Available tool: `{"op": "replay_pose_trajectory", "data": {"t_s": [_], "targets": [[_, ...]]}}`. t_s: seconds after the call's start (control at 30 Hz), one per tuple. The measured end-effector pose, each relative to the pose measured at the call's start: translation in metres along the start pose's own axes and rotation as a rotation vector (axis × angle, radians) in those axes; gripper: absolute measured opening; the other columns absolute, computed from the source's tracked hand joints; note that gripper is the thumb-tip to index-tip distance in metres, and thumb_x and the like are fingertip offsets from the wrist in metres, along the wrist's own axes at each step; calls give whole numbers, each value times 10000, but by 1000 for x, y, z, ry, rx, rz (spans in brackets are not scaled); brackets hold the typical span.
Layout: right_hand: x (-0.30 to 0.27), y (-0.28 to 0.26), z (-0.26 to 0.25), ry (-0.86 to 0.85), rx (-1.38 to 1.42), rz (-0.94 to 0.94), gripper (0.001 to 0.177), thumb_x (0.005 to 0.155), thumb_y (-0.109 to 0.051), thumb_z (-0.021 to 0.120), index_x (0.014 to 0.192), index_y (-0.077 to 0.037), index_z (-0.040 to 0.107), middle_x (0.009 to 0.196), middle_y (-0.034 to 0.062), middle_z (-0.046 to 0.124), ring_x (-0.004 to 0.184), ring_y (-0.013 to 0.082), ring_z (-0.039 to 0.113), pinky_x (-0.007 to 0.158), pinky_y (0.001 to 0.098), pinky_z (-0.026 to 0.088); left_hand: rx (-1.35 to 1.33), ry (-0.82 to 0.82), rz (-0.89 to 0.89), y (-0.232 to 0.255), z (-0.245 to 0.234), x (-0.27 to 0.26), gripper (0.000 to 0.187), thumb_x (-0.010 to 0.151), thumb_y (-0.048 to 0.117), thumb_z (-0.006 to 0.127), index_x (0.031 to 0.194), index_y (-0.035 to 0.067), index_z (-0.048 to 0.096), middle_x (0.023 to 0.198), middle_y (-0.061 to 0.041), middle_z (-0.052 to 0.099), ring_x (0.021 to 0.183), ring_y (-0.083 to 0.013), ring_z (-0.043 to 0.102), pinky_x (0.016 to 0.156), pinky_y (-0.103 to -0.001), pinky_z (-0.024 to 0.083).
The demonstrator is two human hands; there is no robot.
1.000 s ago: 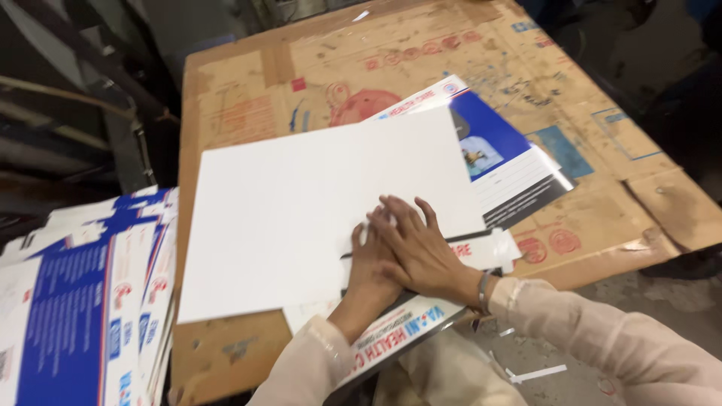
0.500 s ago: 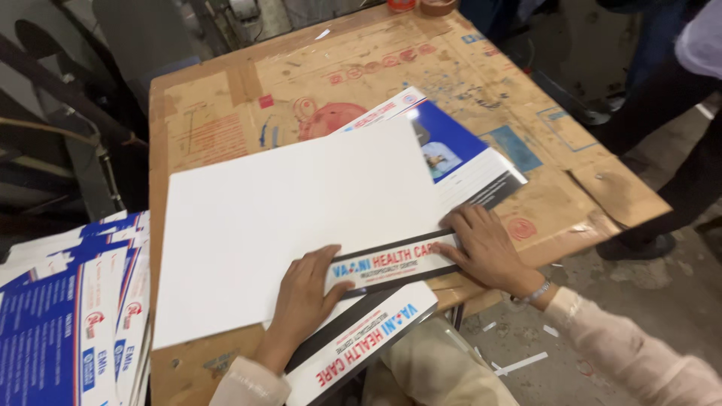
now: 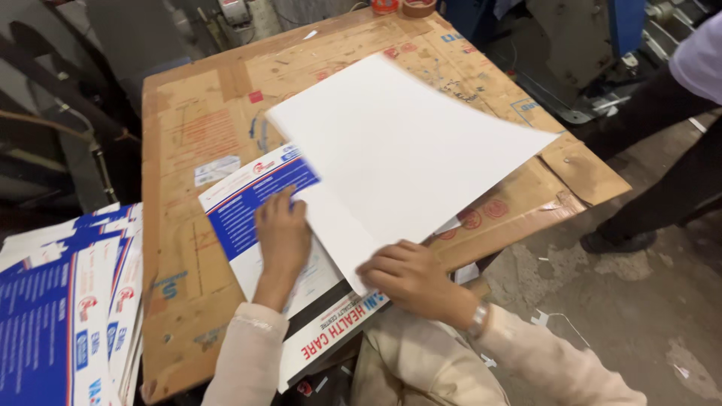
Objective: The person folds printed sheets of paper in half and then folds the edges inward to create a smaller, compact packet. They repeat this process for multiple sheets, stacking the finished items on the table.
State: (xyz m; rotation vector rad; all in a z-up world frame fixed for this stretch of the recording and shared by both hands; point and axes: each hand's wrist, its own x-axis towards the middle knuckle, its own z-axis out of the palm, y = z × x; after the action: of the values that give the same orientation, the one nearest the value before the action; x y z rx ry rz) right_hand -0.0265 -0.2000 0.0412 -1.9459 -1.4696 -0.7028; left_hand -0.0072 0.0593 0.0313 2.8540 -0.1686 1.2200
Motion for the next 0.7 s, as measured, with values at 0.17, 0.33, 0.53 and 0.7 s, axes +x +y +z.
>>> {"op": "replay_pose_trajectory", "data": {"t_s": [0.17,0.33,0.53,0.7], "targets": [[21,9,35,-161,78,220,183,733,-77,722,911,-104,692,1049,21,684,947,229,672,769,356,541,-879,-362,-754,40,-16,-36,361,1040,158,597,1363,-2,588,1258,-240,664,1118,-352,668,988,-412,527],[13,12,38,-256,88,332,269,726,-109,759,985,-97,692,1013,42,651,923,262,646,764,382,527,-701,-270,-124,63,-41,-76,478,819,-21,709,1271,-113,582,1246,-238,598,1112,-396,617,922,-435,521],[9,14,17,-199,-12,197,206,734,-124,753,937,-119,718,908,5,661,857,238,655,709,425,535,-583,-246,-104,59,-44,-74,207,847,-58,668,1052,-37,696,1172,-122,666,1048,-301,666,883,-389,561],[1,22,21,-295,38,230,164,767,-137,751,926,-97,741,890,20,668,829,209,665,673,381,551,-601,-310,-87,72,-44,-73,232,799,25,731,1007,-55,669,1163,-169,640,1042,-328,650,855,-413,552]]}}
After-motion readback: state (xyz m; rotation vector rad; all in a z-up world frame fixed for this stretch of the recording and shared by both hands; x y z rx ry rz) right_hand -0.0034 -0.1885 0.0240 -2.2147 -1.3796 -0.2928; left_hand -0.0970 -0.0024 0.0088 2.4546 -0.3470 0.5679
